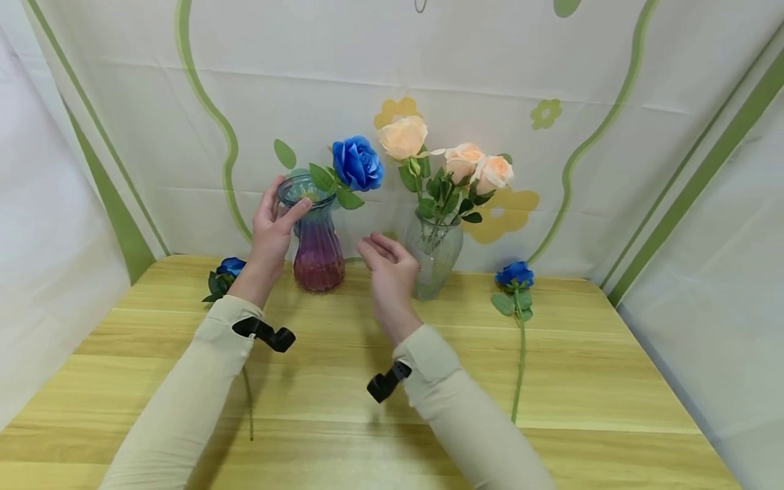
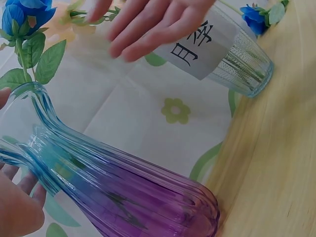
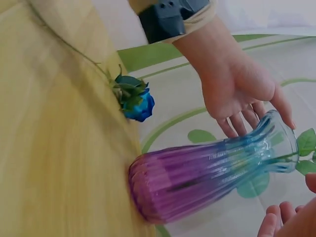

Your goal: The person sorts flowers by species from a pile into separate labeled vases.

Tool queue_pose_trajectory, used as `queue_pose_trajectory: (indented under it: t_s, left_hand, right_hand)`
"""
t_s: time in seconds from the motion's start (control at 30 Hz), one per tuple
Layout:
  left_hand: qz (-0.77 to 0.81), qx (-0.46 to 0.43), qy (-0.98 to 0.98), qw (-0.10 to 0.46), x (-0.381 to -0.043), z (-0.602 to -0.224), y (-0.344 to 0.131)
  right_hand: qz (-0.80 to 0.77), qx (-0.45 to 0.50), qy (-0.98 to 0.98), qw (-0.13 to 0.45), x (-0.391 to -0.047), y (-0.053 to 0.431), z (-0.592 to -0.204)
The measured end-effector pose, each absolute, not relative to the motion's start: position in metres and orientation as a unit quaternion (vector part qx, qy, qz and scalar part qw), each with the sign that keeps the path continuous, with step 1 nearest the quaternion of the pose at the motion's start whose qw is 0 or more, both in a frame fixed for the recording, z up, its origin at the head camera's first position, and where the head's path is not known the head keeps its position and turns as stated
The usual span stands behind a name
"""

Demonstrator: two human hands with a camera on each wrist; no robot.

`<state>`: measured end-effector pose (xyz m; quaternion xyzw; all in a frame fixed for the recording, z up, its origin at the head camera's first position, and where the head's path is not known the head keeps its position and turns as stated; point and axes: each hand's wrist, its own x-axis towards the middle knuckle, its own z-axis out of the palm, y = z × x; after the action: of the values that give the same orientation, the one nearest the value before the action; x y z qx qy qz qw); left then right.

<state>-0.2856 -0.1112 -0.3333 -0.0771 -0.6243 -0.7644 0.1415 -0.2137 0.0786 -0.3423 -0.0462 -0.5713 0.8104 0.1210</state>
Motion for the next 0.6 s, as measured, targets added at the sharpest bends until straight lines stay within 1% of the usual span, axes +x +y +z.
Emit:
queue_pose_trajectory:
  t_s: [0.3,0.47,0.6]
  left_hand:
    - [-0.764,-0.083,-0.624,0.139,-0.284,-0.333,-0.111]
    - [-0.767,-0.085,-0.621,0.140,-0.285,-0.333,-0.112]
    - [-0.766,-0.084,-0.622,0.141,-0.286,-0.334,-0.113]
  right_hand:
    - [0.780,-0.023,-0.616,0.109,-0.182,0.124,-0.356]
    - [0.752,-0.042,-0.650,0.106,-0.170,0.157,-0.360]
    - [0.741,-0.069,-0.658,0.120,-0.160,0.186,-0.365]
